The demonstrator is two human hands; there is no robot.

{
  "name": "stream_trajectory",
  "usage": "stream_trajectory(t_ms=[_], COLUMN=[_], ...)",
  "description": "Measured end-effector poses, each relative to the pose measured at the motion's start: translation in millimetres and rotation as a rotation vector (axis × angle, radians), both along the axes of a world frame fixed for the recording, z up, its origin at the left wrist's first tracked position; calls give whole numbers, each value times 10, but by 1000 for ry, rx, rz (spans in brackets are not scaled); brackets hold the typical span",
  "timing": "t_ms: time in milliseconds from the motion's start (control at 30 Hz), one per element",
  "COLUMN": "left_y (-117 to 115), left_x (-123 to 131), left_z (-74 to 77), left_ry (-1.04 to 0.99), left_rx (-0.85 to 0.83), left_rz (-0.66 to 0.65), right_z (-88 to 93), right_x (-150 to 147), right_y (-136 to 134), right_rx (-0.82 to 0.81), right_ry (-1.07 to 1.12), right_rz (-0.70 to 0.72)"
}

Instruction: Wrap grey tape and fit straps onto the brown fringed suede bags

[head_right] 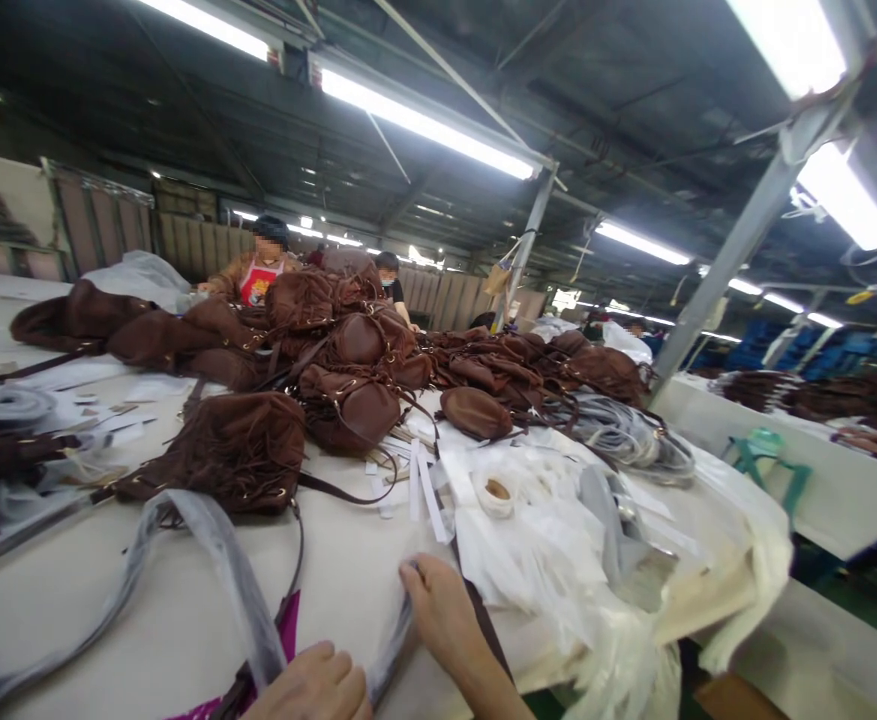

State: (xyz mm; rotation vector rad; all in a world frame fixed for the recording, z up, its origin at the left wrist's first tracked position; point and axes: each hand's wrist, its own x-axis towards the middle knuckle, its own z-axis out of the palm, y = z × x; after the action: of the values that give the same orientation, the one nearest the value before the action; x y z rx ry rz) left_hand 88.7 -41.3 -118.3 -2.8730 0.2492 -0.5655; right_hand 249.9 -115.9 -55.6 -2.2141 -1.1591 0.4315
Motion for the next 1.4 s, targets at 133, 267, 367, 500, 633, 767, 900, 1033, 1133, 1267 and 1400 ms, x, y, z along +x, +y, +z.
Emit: stream_trajectory(t_ms=[133, 267, 367, 500, 633, 767, 900, 1033, 1133, 1267, 1400], left_y=[111, 301, 381, 404, 457, 528, 577, 617, 639, 633, 604], left_x=[41, 76, 120, 175, 192, 152, 125, 188, 244, 235, 178], left_z=[275, 509, 590, 630, 614, 572, 574, 621, 655, 636, 568], left_ry=[190, 198, 215, 366, 393, 321, 257, 279, 343, 312, 247], left_rx=[-150, -246, -275, -320, -389, -519, -622, -546, -424, -392, -403], left_rz=[98, 250, 319, 383, 357, 216, 67, 12, -4, 0, 26], right_z=[41, 39, 2, -62, -64, -35, -55, -90, -97, -63, 19], right_x=[-9, 5, 13, 20, 50, 76, 95, 90, 52, -8, -33], right_y=[-6, -19, -61, -151, -172, -100, -25, -52, -130, -216, -215], right_rx=[-102, -176, -150, -59, 15, 95, 213, 249, 150, -84, -196], right_ry=[-334, -430, -374, -334, -405, -506, -556, -507, -516, -463, -188], right_rz=[181, 358, 399, 500, 724, 891, 954, 934, 808, 623, 409])
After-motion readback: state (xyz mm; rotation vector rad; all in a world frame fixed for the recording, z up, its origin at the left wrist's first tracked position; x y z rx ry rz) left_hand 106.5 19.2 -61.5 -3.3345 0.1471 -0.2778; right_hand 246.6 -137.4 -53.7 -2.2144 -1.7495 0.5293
